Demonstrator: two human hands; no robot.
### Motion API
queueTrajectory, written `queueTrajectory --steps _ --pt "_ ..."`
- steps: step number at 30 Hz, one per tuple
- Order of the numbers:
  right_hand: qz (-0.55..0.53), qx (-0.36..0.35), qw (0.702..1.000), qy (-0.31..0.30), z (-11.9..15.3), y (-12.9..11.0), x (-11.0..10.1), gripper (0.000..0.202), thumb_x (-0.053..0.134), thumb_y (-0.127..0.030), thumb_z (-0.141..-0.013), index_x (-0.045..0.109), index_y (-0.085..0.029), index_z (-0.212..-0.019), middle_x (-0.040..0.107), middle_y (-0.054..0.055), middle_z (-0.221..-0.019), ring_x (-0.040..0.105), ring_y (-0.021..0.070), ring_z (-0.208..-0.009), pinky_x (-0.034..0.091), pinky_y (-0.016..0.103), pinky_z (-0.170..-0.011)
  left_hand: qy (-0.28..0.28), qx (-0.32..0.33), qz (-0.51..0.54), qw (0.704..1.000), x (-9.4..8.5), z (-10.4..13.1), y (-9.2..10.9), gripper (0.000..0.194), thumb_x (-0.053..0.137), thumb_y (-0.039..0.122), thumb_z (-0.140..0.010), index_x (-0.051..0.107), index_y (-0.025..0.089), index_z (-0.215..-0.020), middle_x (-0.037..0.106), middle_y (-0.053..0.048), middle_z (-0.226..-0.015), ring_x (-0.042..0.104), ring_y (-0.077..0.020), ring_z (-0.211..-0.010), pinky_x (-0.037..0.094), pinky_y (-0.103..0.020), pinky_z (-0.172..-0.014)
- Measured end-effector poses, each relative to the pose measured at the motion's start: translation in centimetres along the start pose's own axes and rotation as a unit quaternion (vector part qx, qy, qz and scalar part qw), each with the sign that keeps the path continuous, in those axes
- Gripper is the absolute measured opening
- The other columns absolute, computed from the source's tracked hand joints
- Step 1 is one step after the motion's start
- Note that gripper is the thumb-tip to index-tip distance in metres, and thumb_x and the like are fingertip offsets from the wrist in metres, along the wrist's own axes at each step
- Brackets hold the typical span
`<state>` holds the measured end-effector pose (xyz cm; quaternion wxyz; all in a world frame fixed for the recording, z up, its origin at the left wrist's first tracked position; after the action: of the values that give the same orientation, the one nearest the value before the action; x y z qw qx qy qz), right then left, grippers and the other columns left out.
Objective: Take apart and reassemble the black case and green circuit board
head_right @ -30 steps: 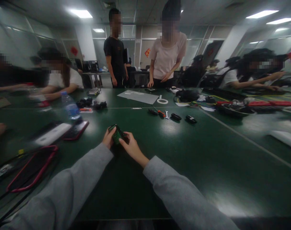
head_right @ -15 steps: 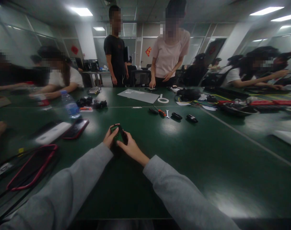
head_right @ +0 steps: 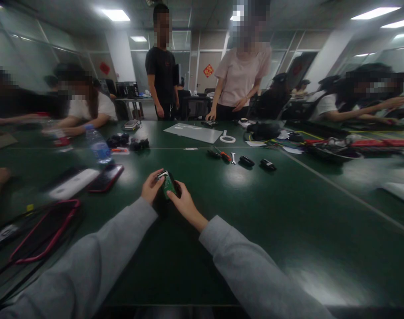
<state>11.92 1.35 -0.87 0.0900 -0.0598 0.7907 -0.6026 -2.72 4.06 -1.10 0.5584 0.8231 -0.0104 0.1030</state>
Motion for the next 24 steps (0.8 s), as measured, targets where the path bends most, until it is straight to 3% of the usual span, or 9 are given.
queueTrajectory --steps 13,19,24 --pt "0.008 0.014 1.0 -0.026 -0.01 0.35 -0.02 0.057 0.064 -0.039 -0.075 0.041 -0.016 -0.122 0.05 0.01 -0.121 0.048 0.0199 -0.113 0.037 0.037 -0.1 0.023 -0.025 0.01 0.999 -0.08 -0.16 -0.19 0.032 0.068 0.035 -0.068 0.065 0.02 -0.096 0.064 -0.005 -0.099 0.059 -0.0175 -0.092 0.045 -0.031 -0.083" --pt "0.0 -0.007 0.997 -0.08 0.14 0.24 -0.22 0.065 0.064 -0.031 -0.075 0.033 -0.017 -0.13 0.043 0.01 -0.129 0.043 0.0192 -0.12 0.034 0.036 -0.104 0.029 -0.057 0.031 0.997 -0.14 -0.04 0.07 0.034 0.069 0.034 -0.067 0.064 0.02 -0.098 0.064 -0.005 -0.097 0.059 -0.0172 -0.088 0.046 -0.03 -0.08" --pt "-0.001 -0.002 0.996 -0.085 0.15 0.45 -0.27 0.065 0.062 -0.03 -0.077 0.031 -0.018 -0.132 0.043 0.009 -0.13 0.043 0.0189 -0.12 0.033 0.037 -0.105 0.03 -0.08 0.048 0.995 -0.22 -0.12 -0.19 0.037 0.07 0.034 -0.066 0.064 0.02 -0.1 0.065 -0.005 -0.096 0.06 -0.0174 -0.087 0.047 -0.03 -0.078"
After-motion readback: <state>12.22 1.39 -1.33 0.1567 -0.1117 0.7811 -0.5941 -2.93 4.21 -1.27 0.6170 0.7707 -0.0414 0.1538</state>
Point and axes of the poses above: each hand's wrist, its own z-axis away from the middle knuckle, its own x-axis out of the palm, y = z × x, the point moved 1 cm from there along -z, towards the middle knuckle
